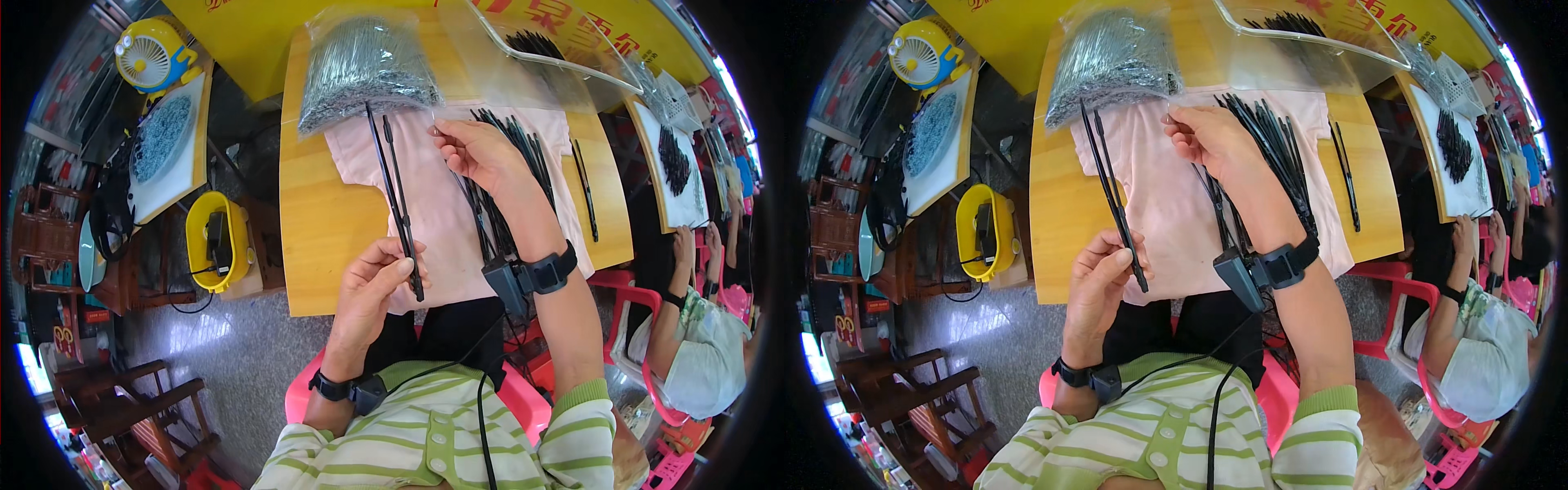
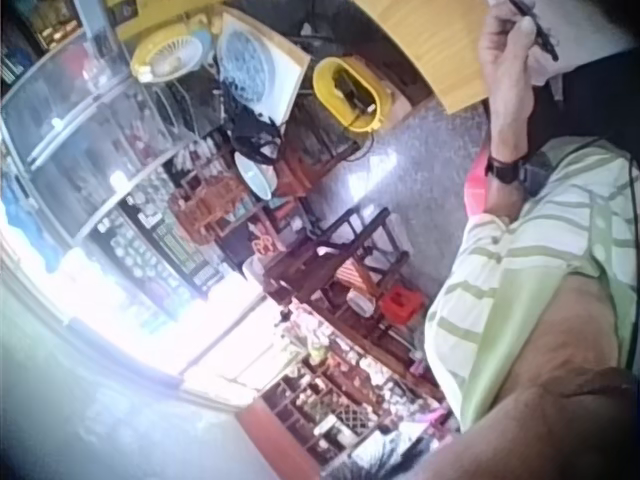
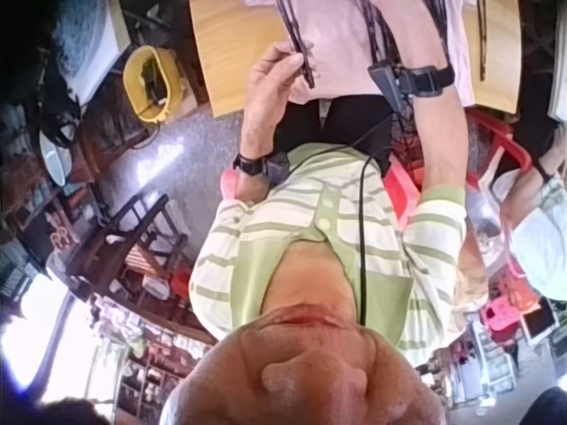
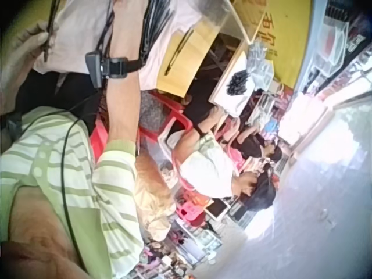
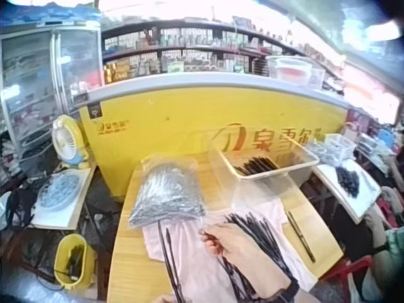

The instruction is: Thread white wire through holes in thin black rods to assemble components.

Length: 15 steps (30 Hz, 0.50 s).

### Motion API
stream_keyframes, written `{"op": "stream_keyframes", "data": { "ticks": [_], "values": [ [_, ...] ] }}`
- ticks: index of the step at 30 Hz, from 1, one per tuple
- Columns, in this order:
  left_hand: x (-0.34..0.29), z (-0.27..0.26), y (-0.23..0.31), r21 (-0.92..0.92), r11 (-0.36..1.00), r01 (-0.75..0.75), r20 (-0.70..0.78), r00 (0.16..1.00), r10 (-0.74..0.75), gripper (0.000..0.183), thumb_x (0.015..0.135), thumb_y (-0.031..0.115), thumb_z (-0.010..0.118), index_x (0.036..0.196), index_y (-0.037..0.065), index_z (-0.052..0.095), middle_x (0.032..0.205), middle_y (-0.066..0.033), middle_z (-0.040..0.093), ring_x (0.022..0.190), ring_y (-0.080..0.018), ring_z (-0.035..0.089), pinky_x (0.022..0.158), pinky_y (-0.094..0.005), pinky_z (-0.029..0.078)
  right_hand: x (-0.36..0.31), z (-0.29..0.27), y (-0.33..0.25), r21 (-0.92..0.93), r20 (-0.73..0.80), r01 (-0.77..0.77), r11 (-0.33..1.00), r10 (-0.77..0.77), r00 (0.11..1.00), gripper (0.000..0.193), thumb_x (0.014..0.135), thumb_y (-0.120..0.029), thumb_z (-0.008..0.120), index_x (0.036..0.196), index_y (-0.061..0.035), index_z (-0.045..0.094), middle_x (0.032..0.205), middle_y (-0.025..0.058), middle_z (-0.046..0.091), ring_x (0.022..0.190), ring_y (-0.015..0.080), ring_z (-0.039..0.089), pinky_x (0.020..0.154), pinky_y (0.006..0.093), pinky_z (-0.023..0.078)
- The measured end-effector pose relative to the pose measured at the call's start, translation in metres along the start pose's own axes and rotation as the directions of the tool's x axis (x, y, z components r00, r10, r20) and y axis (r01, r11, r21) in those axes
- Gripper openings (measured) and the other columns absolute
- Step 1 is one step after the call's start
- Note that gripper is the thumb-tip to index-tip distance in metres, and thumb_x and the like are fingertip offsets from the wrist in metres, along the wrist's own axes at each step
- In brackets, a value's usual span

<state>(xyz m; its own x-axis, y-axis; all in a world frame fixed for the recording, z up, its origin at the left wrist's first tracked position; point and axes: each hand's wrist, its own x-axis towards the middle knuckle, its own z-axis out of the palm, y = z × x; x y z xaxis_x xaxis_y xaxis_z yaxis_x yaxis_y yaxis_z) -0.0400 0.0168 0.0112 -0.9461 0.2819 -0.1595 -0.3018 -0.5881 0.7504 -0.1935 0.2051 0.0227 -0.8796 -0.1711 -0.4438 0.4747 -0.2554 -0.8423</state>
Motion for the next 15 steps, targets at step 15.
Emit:
{"op": "stream_keyframes", "data": {
  "ticks": [15],
  "values": [
    [0.003, -0.002, -0.007, -0.079, 0.997, -0.017, -0.04, 0.999, 0.013, 0.018, 0.09, 0.011, 0.053, 0.104, 0.0, 0.054, 0.091, -0.0076, 0.06, 0.077, -0.017, 0.061, 0.073, -0.0303, 0.05, -0.109, 0.004, 0.035, -0.132, 0.021, -0.064, 0.989, 0.067, 0.998, 0.016, 0.085, -0.02, 0.058, 0.084, -0.0041, 0.06, 0.064, -0.0005, 0.056, 0.049, 0.0029, 0.047, 0.043, 0.0169, 0.038]
  ]
}}
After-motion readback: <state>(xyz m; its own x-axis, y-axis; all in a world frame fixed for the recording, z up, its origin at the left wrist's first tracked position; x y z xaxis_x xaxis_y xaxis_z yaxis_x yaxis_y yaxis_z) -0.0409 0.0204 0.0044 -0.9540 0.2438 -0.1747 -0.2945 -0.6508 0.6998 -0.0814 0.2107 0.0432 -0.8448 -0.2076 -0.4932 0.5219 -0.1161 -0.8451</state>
